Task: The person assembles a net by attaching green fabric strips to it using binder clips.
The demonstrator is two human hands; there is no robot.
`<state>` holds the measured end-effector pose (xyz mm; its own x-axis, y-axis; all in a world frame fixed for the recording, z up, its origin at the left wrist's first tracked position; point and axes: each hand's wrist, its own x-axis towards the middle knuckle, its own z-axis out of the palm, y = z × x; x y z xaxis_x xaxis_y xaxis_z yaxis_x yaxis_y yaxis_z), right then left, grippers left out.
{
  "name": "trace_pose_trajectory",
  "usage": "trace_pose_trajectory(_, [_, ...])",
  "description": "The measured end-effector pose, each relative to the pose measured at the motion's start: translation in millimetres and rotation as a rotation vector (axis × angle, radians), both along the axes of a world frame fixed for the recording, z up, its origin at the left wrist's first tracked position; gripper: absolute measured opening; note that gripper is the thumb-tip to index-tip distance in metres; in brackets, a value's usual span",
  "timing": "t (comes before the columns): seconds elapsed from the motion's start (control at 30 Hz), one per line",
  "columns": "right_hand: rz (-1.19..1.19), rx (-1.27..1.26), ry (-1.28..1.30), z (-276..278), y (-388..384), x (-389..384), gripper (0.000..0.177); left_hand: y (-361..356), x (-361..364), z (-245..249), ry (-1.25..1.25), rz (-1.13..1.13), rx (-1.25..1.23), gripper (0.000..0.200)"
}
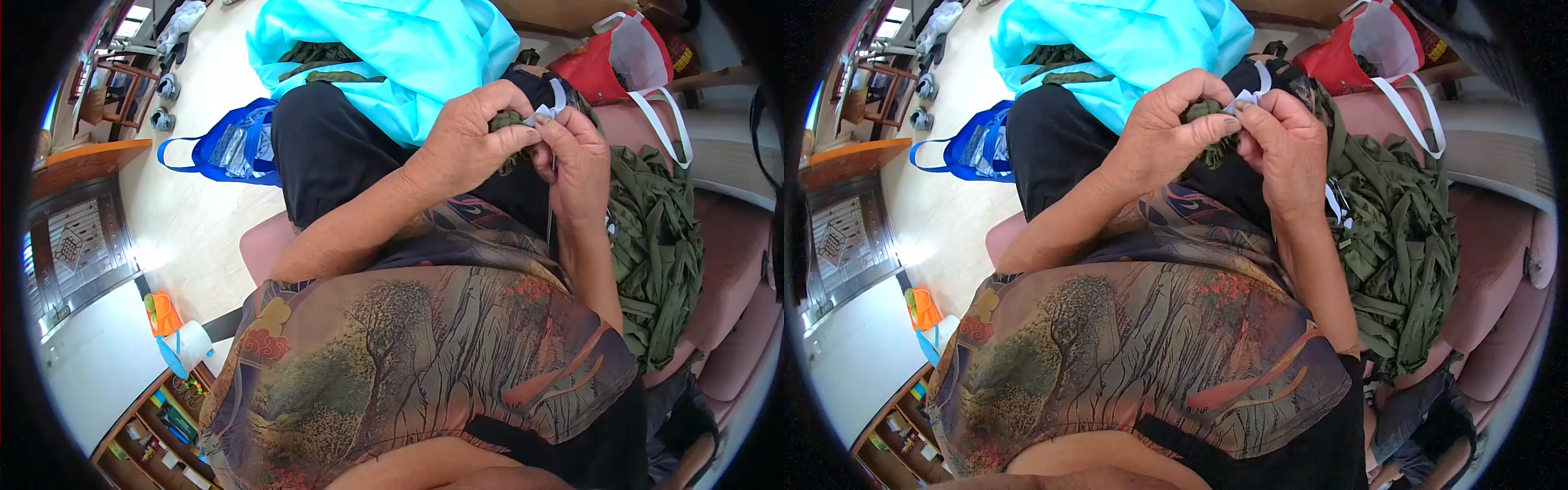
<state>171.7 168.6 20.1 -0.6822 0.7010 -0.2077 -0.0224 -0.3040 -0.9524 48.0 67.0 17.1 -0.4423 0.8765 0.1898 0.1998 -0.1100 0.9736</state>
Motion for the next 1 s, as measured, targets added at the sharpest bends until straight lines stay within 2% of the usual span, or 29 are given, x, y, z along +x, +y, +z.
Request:
trace_pose_trajectory(0.07, [0.002, -0.001, -0.01, -1, -3, 0, 0.018, -1, -6, -8, 0.0, -0.004, -0.072, 0.014])
trace_pose_trajectory(0.17, [-0.055, 0.004, -0.015, -1, -10, -3, 0.018, -2, -10, -14, 0.35, 0.079, 0.053, 0.01])
trace_pose_trajectory(0.27, [-0.022, 0.043, -0.054, -2, -9, -5, 0.017, -2, -8, -12, 0.562, 0.156, 0.069, 0.005])
trace_pose_trajectory(0.37, [0.018, 0.018, -0.028, 0, -8, -7, 0.011, -1, -5, -7, 0.155, 0.142, -0.085, 0.004])
trace_pose_trajectory(0.47, [0.027, -0.032, 0.054, 5, -13, -11, 0.006, 4, -13, -20, -0.505, 0.092, -0.033, 0.008])
trace_pose_trajectory(0.57, [0.03, 0.018, 0.025, 5, -14, -11, 0.009, 9, -21, -28, -0.656, 0.053, 0.117, 0.01])
trace_pose_trajectory(0.7, [0.056, 0.126, -0.031, 4, -13, -10, 0.008, 10, -23, -22, -0.693, 0.028, 0.158, 0.011])
trace_pose_trajectory(0.8, [0.057, 0.17, -0.048, 11, -15, -11, 0.01, 7, -27, -17, -0.414, 0.079, 0.123, 0.008])
trace_pose_trajectory(0.87, [0.042, 0.204, -0.037, 15, -15, -11, 0.014, 4, -30, -14, -0.318, 0.087, 0.119, 0.008])
trace_pose_trajectory(1.0, [0.046, 0.687, -0.192, 19, -13, -9, 0.027, -4, -40, -11, -0.142, 0.036, 0.084, 0.006])
